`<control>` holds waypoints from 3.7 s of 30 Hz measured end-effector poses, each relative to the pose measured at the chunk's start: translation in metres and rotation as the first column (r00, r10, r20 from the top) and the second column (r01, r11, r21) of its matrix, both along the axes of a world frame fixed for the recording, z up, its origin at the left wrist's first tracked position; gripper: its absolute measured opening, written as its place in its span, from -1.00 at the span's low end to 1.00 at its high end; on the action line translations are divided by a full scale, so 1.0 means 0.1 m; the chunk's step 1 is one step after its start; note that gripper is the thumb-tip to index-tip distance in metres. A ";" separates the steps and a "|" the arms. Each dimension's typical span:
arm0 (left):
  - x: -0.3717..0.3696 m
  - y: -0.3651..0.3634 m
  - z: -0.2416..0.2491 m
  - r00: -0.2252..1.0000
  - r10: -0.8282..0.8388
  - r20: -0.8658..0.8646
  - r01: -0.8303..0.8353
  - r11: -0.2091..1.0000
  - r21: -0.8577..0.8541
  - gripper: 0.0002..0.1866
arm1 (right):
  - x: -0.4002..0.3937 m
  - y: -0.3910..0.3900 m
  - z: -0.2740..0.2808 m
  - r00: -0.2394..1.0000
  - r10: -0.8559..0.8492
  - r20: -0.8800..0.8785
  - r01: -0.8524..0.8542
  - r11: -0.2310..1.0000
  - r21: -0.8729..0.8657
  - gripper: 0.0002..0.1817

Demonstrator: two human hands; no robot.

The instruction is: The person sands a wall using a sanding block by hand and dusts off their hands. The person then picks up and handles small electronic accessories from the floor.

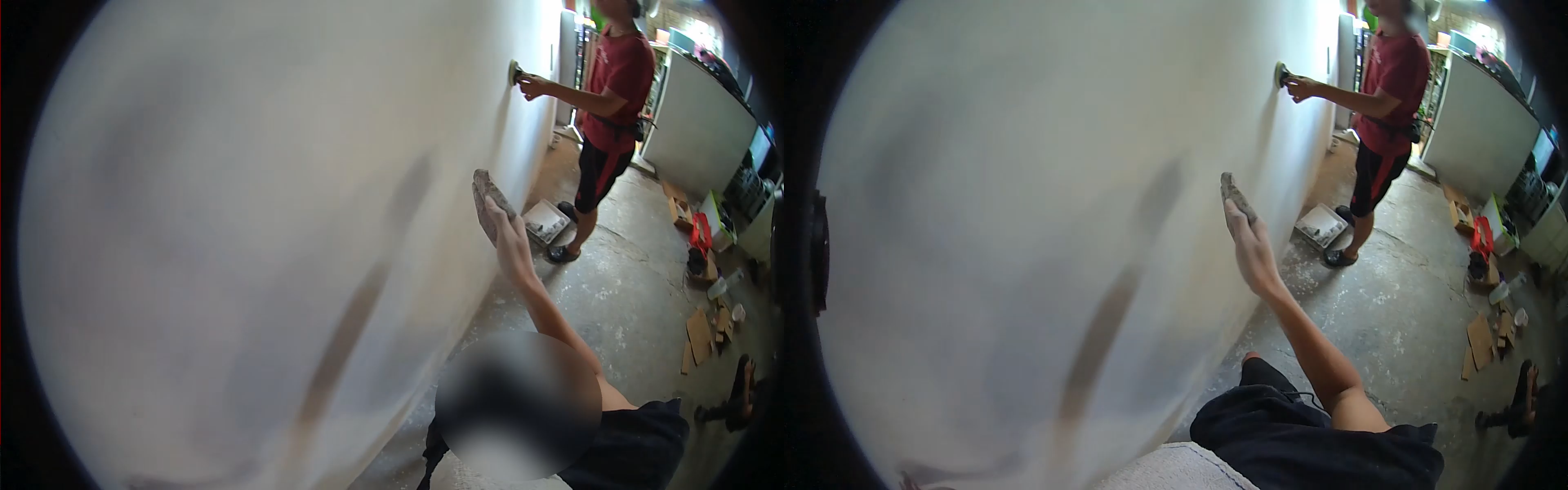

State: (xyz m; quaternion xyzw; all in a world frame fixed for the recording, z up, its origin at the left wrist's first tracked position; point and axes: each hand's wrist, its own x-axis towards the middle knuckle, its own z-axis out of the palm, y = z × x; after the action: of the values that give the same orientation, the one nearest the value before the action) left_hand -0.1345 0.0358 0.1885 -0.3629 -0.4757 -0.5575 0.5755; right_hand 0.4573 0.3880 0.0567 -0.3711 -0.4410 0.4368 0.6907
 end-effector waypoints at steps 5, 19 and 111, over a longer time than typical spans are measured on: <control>-0.24 -0.06 0.44 0.994 0.106 0.015 -0.107 0.994 0.035 -0.35 | -0.62 0.12 0.44 0.735 -0.382 0.561 0.103 0.880 0.464 -0.39; -1.63 -1.04 0.93 0.919 0.385 0.082 -0.363 0.909 -0.205 -0.64 | -1.47 0.29 0.80 0.563 -0.449 0.694 -0.281 0.685 0.672 -0.24; -0.02 -1.04 -1.81 0.678 -0.642 0.358 0.704 0.429 -0.566 -0.53 | -1.94 -5.41 -2.29 0.907 -0.135 -0.398 -0.178 0.734 -0.655 -0.59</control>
State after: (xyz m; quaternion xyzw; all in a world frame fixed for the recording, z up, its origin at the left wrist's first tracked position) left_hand -0.1366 -0.0680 0.0080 -0.6764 -0.4806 -0.5464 0.1135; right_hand 0.2636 -0.1529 -0.1720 -0.4889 -0.0964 0.6442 0.5802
